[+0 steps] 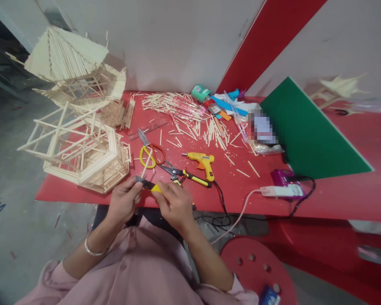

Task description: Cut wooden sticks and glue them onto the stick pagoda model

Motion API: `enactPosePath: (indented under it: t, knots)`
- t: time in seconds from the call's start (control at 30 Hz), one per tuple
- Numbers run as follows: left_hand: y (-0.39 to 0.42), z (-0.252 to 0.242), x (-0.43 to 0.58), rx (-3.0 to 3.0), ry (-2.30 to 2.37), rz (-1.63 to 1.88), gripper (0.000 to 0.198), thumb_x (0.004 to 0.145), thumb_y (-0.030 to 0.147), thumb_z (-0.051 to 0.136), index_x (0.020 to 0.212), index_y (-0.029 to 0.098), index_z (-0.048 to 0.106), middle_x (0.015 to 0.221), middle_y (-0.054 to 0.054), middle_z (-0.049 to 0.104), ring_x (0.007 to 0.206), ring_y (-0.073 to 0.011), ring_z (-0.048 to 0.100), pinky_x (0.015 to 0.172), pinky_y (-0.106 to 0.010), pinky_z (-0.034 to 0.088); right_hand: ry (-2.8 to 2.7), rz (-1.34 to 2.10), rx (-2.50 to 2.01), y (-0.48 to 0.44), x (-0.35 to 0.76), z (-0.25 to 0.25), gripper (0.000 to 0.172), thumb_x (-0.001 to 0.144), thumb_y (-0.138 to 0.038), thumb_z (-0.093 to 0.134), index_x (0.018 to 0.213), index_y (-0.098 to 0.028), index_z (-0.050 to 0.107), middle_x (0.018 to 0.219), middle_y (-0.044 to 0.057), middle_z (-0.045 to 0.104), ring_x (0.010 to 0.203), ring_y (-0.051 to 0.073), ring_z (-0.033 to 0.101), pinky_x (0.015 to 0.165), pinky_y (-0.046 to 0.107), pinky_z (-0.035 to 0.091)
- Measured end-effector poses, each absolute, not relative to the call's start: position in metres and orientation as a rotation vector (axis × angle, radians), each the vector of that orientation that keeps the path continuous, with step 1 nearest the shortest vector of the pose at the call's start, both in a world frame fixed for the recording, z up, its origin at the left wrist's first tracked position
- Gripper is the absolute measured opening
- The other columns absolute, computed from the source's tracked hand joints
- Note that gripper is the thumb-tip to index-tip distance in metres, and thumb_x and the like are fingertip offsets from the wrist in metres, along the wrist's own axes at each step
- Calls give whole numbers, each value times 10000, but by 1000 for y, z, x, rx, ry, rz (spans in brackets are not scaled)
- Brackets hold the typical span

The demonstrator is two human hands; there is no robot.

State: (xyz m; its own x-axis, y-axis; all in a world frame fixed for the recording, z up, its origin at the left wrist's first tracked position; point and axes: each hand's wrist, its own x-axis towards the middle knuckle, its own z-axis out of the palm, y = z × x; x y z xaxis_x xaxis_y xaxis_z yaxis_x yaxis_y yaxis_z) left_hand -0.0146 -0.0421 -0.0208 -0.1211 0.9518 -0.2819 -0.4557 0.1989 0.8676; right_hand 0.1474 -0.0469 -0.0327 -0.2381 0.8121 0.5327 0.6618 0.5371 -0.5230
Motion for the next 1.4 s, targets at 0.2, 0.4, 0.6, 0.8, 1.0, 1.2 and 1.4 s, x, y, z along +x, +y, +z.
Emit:
enactPosePath:
  t: [0.2, 0.4, 0.6, 0.8, 1.0, 1.2, 1.4]
  knots:
    - [-41, -23, -15, 581, 1102, 1307, 444, 628, 467, 861, 624, 149, 551, 495, 95, 386, 386, -9, 303, 370, -150, 244, -1976, 268, -1208, -47, 148, -33, 267, 963, -253, 559, 1188, -187, 687, 881, 67, 727, 784, 166, 670, 695, 274, 527]
    - [-41, -21, -15, 528, 1113, 1337, 475, 590, 457, 882, 578, 151, 520, 476, 95, 377, 382, -5, 295, 369, -149, 227, -2017, 32, -1238, -48, 143, -32, 279, 914, -288, 635, 1155, -173, 718, 819, 83, 713, 753, 188, 646, 697, 300, 501]
    - [-38, -19, -17, 453, 1067, 1303, 421, 543, 404, 914, 803, 137, 718, 530, 77, 518, 367, -1, 336, 362, -144, 228, -1656, 913, -1233, -42, 155, -32, 347, 974, -435, 497, 1108, -211, 727, 806, 49, 711, 708, 164, 659, 664, 296, 541]
    - [-34, -18, -11, 327, 1002, 1359, 383, 516, 343, 937, 778, 153, 733, 655, 3, 687, 608, -85, 620, 569, -179, 478, -1178, 1204, -1312, -48, 141, -30, 346, 723, -497, 775, 875, -199, 688, 734, 9, 674, 621, 143, 616, 595, 275, 540]
    - [-41, -20, 2, 217, 902, 1327, 355, 526, 322, 937, 756, 176, 709, 756, -13, 747, 643, -113, 661, 658, -239, 535, -1115, 1248, -1367, -54, 115, -31, 322, 679, -482, 789, 759, -189, 681, 705, 16, 699, 613, 157, 627, 620, 304, 562]
    - [-42, -17, -21, 495, 801, 977, 307, 607, 285, 899, 842, 135, 771, 916, -121, 769, 747, -194, 726, 690, -295, 600, -1467, 1329, -1325, -24, 183, -8, 274, 694, -438, 795, 736, -177, 722, 668, 4, 695, 589, 143, 614, 569, 258, 505]
    - [-40, -19, -35, 633, 794, 579, 385, 635, 394, 875, 875, 124, 743, 658, -65, 714, 366, -92, 555, 342, -178, 418, -1941, 1351, -1259, 9, 214, 8, 267, 751, -432, 760, 798, -169, 752, 706, 4, 718, 636, 141, 634, 594, 238, 492]
